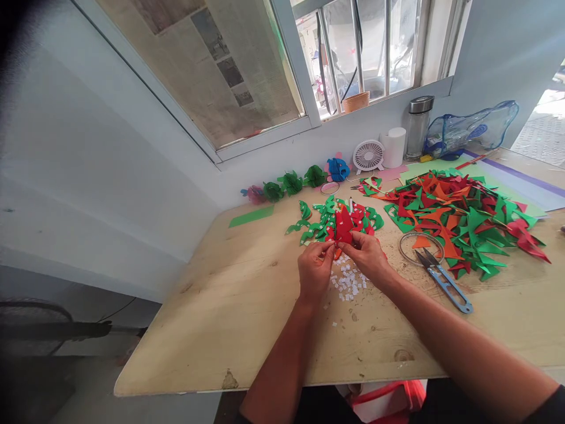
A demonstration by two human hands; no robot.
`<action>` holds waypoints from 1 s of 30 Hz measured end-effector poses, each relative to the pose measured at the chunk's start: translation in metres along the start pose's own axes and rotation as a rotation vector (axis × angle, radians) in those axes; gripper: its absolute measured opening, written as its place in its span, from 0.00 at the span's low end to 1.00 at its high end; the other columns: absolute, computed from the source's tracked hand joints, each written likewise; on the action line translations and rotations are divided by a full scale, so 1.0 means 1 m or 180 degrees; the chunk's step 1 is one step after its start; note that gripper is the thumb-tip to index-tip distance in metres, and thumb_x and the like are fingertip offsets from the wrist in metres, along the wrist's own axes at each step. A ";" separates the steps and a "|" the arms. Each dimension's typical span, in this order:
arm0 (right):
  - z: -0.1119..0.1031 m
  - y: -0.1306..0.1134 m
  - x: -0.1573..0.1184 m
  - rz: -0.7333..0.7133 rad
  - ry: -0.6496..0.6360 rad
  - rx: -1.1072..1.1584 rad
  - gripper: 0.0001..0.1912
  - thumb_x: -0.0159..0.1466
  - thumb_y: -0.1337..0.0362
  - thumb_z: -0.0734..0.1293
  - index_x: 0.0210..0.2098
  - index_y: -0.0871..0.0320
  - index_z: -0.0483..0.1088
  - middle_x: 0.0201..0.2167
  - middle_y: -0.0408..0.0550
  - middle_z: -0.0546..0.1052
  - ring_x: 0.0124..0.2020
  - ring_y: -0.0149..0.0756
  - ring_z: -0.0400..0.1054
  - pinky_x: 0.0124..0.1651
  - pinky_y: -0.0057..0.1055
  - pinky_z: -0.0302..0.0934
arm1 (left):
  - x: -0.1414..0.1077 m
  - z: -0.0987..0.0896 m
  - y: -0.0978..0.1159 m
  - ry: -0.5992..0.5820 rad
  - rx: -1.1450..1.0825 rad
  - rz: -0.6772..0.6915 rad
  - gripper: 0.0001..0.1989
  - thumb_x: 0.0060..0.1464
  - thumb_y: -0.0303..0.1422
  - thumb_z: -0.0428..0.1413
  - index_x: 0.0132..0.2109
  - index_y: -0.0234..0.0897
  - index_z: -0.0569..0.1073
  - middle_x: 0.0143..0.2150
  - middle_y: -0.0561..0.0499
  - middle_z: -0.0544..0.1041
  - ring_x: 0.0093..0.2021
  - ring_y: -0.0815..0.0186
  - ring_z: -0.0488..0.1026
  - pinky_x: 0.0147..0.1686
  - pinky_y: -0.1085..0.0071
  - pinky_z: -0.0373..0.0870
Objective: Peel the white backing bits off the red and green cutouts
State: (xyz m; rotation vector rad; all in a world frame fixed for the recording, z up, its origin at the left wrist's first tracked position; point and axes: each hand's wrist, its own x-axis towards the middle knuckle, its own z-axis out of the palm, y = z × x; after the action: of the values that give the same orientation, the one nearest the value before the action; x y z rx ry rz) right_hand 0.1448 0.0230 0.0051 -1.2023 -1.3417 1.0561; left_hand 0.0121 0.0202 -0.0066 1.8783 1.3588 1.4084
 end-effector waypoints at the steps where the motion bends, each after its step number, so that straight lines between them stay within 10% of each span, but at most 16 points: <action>1: 0.000 -0.001 0.000 0.0046 -0.0011 0.0016 0.20 0.51 0.47 0.67 0.20 0.58 0.62 0.17 0.38 0.61 0.20 0.27 0.51 0.22 0.26 0.47 | 0.000 0.000 0.000 0.0006 0.0011 -0.0005 0.07 0.52 0.31 0.55 0.36 0.40 0.78 0.33 0.46 0.78 0.37 0.62 0.72 0.42 0.65 0.66; 30: -0.001 0.004 0.001 -0.0031 -0.0130 -0.0136 0.17 0.53 0.50 0.65 0.26 0.60 0.68 0.18 0.41 0.66 0.20 0.28 0.54 0.22 0.27 0.48 | 0.005 -0.001 0.001 -0.0165 -0.1275 -0.1280 0.08 0.45 0.33 0.58 0.31 0.34 0.79 0.24 0.51 0.78 0.24 0.69 0.72 0.27 0.74 0.69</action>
State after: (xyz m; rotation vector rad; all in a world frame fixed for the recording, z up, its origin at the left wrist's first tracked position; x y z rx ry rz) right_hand 0.1458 0.0241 0.0016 -1.2102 -1.4066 1.0550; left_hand 0.0121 0.0241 -0.0033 1.2927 1.2311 1.2950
